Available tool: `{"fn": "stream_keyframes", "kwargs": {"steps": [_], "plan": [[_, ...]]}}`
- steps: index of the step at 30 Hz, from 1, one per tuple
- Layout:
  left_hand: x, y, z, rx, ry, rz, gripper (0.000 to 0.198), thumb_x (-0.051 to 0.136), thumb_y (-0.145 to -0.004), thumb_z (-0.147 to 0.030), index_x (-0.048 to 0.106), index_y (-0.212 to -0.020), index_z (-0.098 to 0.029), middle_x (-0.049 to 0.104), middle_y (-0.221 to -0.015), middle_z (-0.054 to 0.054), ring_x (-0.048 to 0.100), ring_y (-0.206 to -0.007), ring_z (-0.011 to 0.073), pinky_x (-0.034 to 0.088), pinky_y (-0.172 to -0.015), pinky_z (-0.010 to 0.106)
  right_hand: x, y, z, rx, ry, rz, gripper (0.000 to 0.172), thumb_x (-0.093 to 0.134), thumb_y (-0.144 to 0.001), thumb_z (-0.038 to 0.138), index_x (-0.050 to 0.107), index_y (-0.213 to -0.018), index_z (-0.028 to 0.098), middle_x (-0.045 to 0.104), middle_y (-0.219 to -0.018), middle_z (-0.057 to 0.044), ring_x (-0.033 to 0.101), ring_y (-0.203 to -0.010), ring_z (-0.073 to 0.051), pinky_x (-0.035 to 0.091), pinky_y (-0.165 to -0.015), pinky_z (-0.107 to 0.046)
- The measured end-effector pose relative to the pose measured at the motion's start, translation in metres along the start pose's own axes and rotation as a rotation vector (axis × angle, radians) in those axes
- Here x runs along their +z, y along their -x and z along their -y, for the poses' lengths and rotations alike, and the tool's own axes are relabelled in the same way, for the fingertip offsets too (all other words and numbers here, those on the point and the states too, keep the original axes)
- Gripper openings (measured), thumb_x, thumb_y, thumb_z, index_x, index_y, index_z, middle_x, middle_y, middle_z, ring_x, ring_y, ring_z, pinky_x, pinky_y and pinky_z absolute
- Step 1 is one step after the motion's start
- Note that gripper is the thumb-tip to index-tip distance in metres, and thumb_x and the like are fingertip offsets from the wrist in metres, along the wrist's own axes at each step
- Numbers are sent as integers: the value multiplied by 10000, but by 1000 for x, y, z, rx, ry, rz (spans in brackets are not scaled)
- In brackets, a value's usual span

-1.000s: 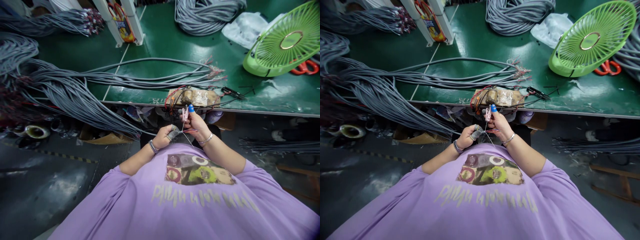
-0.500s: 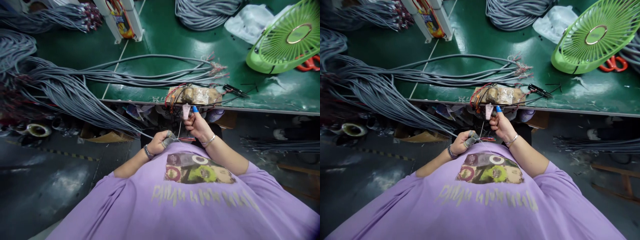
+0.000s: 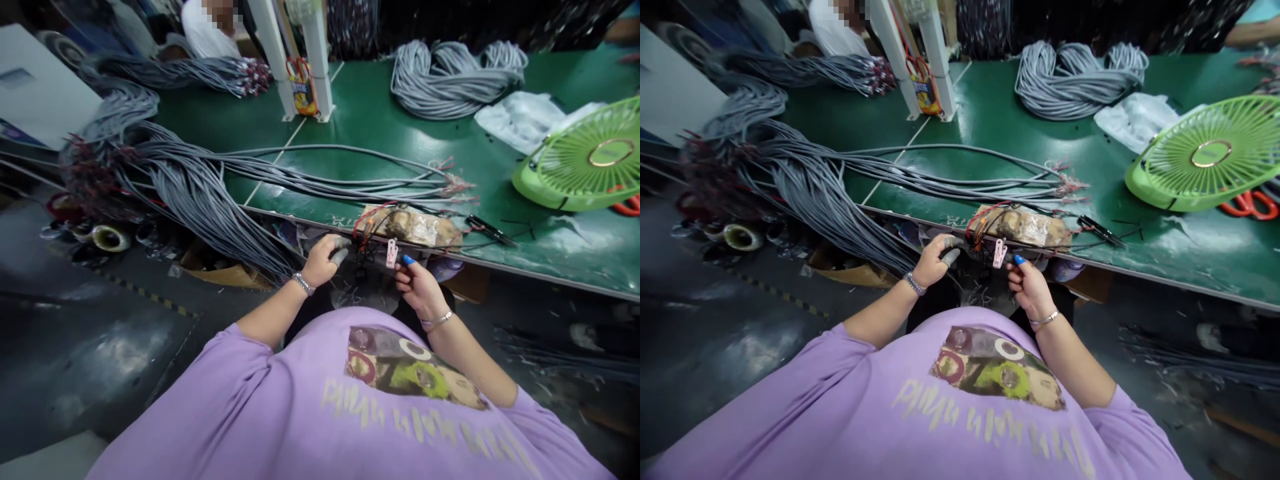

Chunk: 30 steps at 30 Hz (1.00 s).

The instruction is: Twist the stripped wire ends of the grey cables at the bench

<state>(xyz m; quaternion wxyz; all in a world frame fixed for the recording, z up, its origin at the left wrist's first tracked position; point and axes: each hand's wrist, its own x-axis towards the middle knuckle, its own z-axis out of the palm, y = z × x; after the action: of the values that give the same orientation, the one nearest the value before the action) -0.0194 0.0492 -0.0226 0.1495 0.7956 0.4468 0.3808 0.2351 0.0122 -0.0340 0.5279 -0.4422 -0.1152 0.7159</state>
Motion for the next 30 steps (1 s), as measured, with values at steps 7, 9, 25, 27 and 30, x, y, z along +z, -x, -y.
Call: {"fn": "stream_keyframes", "kwargs": {"steps": [7, 9, 25, 27, 30], "plan": [[-24, -108, 5, 69, -459, 131, 396, 560, -873, -184, 636, -1256, -122, 595, -1380, 148, 544, -1266, 284, 396, -1119, 437, -1, 3, -5, -44, 88, 28, 494, 895, -515, 379, 510, -729, 157, 585, -641, 23, 276, -398, 8, 139, -340, -117], [-23, -131, 6, 46, -555, 223, 436, 561, -878, -202, 610, -1304, -123, 589, -1375, 166, 536, -1269, 313, 374, -1114, 473, -1, 4, -6, -43, 112, 51, 501, 899, -507, 392, 513, -721, 156, 585, -641, 25, 278, -399, 7, 137, -342, -121], [-76, -142, -40, 120, -39, -52, 313, 560, -958, -445, 594, -857, -151, 568, -803, 34, 632, -852, 188, 500, -885, 361, -1, 4, -18, -28, 207, 90, 509, 883, -536, 455, 526, -766, 174, 598, -654, 27, 297, -423, -9, 132, -364, -130], [-74, -104, -77, 219, -40, 259, 277, 631, -894, -443, 613, -818, -177, 593, -777, 30, 617, -754, 177, 502, -790, 317, 0, 5, -20, -41, 235, 96, 510, 884, -530, 473, 542, -753, 168, 589, -644, 24, 299, -422, -10, 132, -362, -133], [-57, -47, -108, 251, -21, 644, 152, 670, -823, -346, 619, -788, -207, 617, -765, 27, 568, -604, 148, 466, -648, 278, 2, 5, -22, -15, 292, 122, 484, 871, -559, 510, 560, -693, 163, 460, -519, 59, 269, -408, -16, 128, -355, -141]]}}
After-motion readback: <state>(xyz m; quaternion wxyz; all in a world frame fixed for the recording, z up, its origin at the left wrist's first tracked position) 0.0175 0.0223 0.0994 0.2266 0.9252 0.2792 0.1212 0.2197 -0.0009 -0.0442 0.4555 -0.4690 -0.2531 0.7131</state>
